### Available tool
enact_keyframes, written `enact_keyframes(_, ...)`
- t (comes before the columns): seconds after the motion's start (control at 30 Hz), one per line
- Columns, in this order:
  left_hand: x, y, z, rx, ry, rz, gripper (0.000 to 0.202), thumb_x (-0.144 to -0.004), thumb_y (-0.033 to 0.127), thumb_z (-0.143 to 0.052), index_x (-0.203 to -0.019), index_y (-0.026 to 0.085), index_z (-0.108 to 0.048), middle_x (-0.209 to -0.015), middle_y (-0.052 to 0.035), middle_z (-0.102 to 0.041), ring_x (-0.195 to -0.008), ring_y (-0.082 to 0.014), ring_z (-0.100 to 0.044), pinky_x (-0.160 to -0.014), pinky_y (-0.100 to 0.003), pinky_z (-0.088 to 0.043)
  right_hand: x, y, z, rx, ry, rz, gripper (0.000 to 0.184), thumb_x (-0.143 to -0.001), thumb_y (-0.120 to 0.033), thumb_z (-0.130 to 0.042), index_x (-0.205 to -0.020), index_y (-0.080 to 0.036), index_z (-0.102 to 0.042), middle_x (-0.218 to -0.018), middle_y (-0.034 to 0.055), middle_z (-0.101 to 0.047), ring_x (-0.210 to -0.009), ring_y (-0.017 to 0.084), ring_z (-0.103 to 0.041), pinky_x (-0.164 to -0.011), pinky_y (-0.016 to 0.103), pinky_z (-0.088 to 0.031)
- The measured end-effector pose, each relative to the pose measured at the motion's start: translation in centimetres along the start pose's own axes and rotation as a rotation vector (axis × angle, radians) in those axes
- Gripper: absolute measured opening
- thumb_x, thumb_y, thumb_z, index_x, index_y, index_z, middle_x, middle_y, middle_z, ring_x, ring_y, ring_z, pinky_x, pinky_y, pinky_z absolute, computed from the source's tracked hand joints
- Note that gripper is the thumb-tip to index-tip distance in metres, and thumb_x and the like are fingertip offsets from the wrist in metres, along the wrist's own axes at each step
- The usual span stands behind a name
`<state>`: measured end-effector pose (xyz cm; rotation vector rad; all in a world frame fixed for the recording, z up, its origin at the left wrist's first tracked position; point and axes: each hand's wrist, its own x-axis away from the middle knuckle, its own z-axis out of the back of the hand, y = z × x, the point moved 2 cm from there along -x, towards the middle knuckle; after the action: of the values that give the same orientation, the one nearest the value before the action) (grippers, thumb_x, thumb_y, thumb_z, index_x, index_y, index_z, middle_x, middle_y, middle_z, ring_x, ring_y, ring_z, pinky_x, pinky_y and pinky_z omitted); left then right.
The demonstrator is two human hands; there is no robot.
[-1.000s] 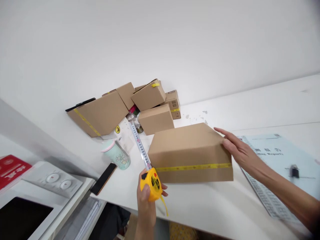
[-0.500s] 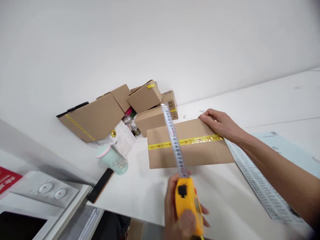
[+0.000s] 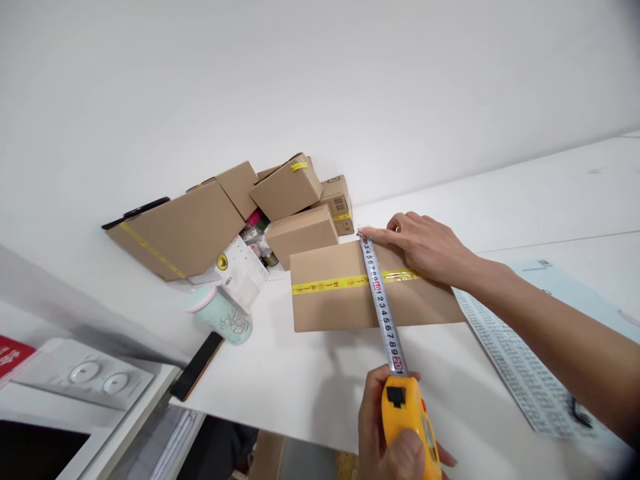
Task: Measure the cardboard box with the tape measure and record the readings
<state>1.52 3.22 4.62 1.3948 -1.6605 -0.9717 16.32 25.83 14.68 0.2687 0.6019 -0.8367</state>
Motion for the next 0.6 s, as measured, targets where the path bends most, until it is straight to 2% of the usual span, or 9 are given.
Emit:
enact_keyframes(0.17, 0.3, -1.1, 0.4, 0.013, 0.011, 0.027, 0.068, -0.069, 0.07, -0.08, -0.122, 0.031, -0.062, -0.105, -0.0017, -0.059, -0.066, -0.0129, -0.069, -0.052, -0.022, -0.057, -0.2, 0.1, -0.2, 0.04, -0.018, 0.03, 0.058, -0.098, -0.014, -0.036, -0.138, -0.045, -0.065, -0.1, 0.008, -0.065, -0.08, 0.023, -0.054, -0.066, 0.035, -0.04)
enact_keyframes(0.33, -0.1, -2.8, 1.2, -0.074, 0.067, -0.026, 0.072, -0.068, 0.07, -0.081, -0.123, 0.028, -0.061, -0.101, -0.0024, -0.058, -0.069, -0.0132, -0.067, -0.054, -0.021, -0.057, 0.0, 0.1, -0.2, 0.011, 0.004, 0.03, 0.056, -0.098, -0.017, -0.035, -0.136, -0.044, -0.067, -0.1, 0.0089, -0.066, -0.081, 0.023, -0.054, -0.067, 0.036, -0.041)
enact_keyframes(0.6, -0.3, -3.5, 1.4, -0.033, 0.054, -0.02, 0.079, -0.064, 0.071, -0.082, -0.125, 0.028, -0.058, -0.11, -0.0048, -0.055, -0.071, -0.0126, -0.065, -0.055, -0.022, -0.057, 0.0, 0.1, -0.1, 0.008, -0.022, 0.005, 0.057, -0.097, -0.014, -0.039, -0.137, -0.046, -0.065, -0.103, 0.0082, -0.065, -0.084, 0.024, -0.056, -0.069, 0.036, -0.041)
